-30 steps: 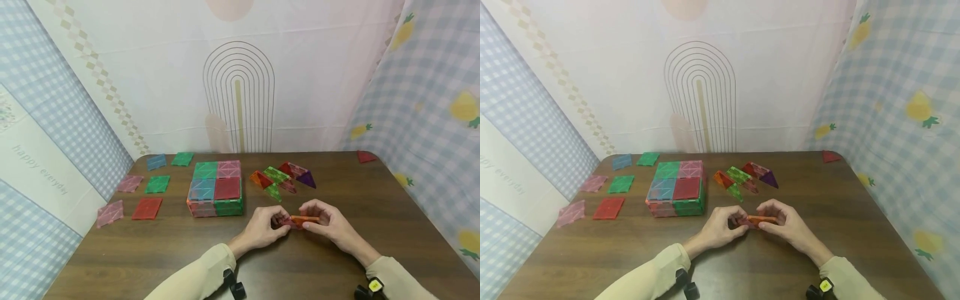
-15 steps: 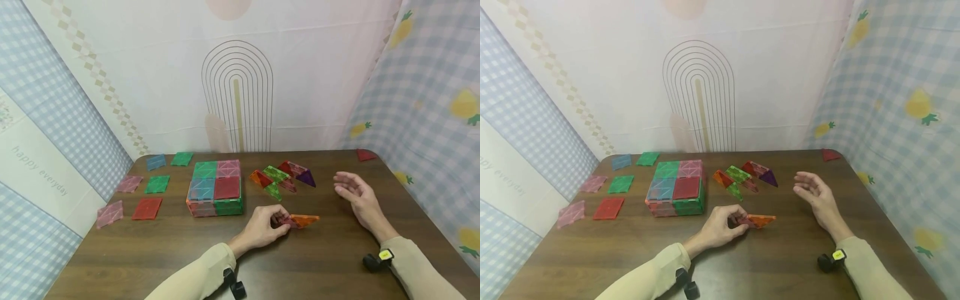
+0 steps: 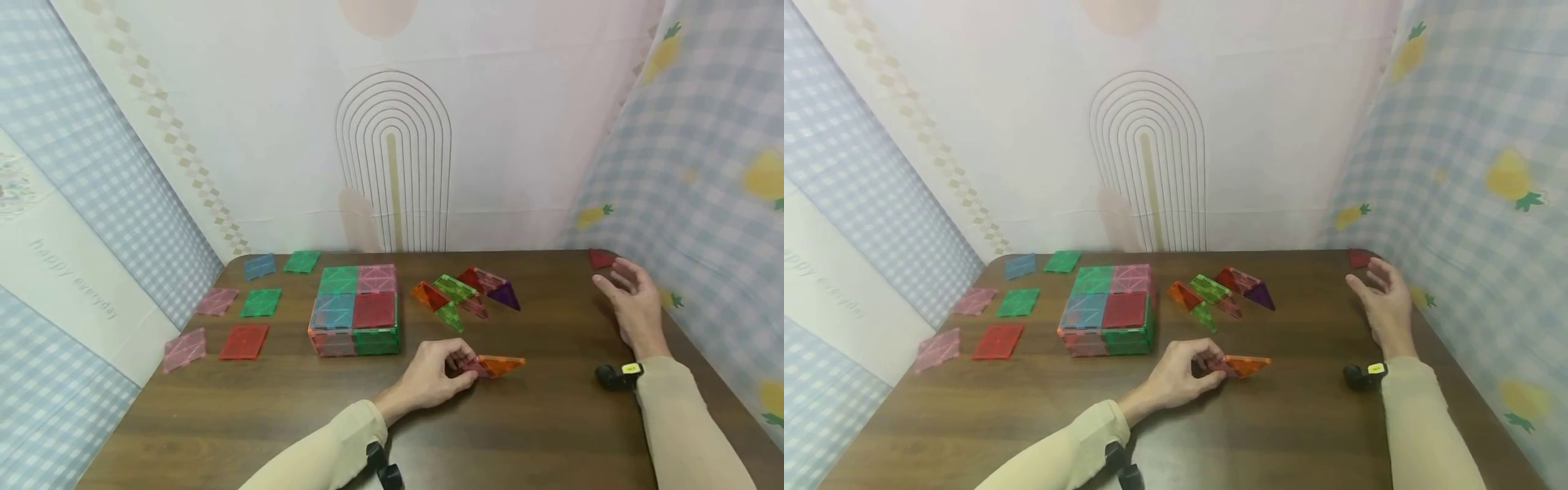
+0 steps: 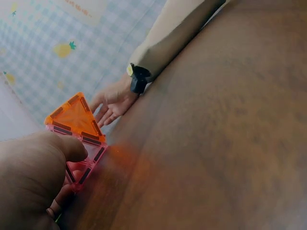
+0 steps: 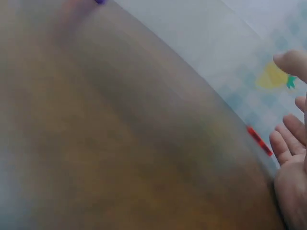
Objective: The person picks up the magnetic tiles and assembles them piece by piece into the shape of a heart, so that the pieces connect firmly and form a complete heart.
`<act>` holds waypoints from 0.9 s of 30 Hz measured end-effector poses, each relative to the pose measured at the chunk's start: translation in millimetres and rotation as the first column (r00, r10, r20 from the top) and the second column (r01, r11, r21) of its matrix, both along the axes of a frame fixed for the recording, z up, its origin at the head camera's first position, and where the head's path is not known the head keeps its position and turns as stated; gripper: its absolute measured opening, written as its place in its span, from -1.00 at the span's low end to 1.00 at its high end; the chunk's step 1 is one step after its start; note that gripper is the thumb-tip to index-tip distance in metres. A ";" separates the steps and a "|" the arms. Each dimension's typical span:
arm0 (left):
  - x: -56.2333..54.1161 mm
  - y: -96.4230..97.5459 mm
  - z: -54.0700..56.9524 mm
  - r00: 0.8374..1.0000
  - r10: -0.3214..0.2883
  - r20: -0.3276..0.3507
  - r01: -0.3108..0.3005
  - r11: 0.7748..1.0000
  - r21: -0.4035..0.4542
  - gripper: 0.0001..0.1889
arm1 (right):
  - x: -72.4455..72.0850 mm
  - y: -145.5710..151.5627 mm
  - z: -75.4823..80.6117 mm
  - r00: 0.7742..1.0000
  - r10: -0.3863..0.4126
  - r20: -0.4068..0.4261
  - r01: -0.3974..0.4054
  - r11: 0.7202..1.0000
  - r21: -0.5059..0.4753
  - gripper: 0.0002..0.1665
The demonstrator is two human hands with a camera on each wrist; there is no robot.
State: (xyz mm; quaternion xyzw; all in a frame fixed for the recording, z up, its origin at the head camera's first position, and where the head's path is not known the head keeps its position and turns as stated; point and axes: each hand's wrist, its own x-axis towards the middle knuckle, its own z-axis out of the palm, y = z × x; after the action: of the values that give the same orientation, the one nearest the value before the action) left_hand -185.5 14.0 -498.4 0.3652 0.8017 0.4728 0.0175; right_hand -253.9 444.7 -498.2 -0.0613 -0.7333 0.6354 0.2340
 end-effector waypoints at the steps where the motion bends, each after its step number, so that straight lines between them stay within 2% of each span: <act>1: 0.4 0.7 -0.4 1.000 -0.004 0.002 0.004 1.000 -0.001 -0.87 | -0.3 3.9 -0.3 0.998 -0.056 0.026 0.054 0.996 0.067 -0.24; 4: 0.8 2.0 -1.4 1.000 -0.006 0.004 0.006 1.000 -0.005 -0.87 | -2.7 12.7 -1.6 0.976 -0.202 0.082 0.171 0.944 0.282 -0.20; 5: 0.6 2.2 -1.8 1.000 -0.006 0.000 0.006 1.000 -0.005 -0.87 | -3.8 15.5 -2.0 0.970 -0.227 0.091 0.186 0.925 0.331 -0.18; 7: 0.1 2.3 -2.3 1.000 -0.005 -0.012 0.005 1.000 -0.010 -0.87 | -6.5 20.7 -3.0 0.966 -0.239 0.102 0.183 0.905 0.384 -0.15; 10: -0.6 2.6 -2.1 1.000 -0.006 -0.019 0.006 1.000 -0.015 -0.87 | -9.5 27.7 -3.8 0.966 -0.215 0.142 0.127 0.877 0.463 -0.07; 13: -1.2 3.3 -1.8 1.000 -0.011 -0.015 0.011 1.000 -0.013 -0.86 | -14.8 36.3 -4.6 0.974 -0.142 0.177 0.020 0.830 0.557 0.03; 17: -1.5 2.6 -1.4 1.000 -0.009 -0.019 0.009 1.000 -0.010 -0.86 | -23.3 42.0 -5.7 0.978 -0.027 0.206 -0.119 0.739 0.663 0.10; 20: -1.4 1.1 -1.1 0.999 -0.003 -0.034 0.003 1.000 -0.016 -0.86 | -27.1 39.8 -7.3 0.973 0.002 0.229 -0.175 0.653 0.737 0.06; 23: -1.5 0.1 -1.4 1.000 -0.002 -0.031 0.002 1.000 -0.020 -0.86 | -27.7 34.9 -8.0 0.967 -0.001 0.254 -0.206 0.584 0.785 0.01; 24: -1.6 -0.1 -1.6 1.000 -0.001 -0.030 0.001 1.000 -0.022 -0.87 | -27.5 33.4 -8.1 0.964 -0.009 0.265 -0.213 0.567 0.796 0.00; 27: -1.8 0.0 -1.9 1.000 0.001 -0.025 -0.001 1.000 -0.020 -0.86 | -27.3 29.3 -6.0 0.958 -0.019 0.286 -0.227 0.557 0.799 -0.02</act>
State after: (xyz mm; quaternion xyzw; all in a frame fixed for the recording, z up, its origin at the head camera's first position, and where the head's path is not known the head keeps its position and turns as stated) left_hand -187.3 13.9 -500.3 0.3707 0.8066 0.4603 0.0108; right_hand -281.2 474.0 -504.2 0.0157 -0.9710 0.2176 0.0981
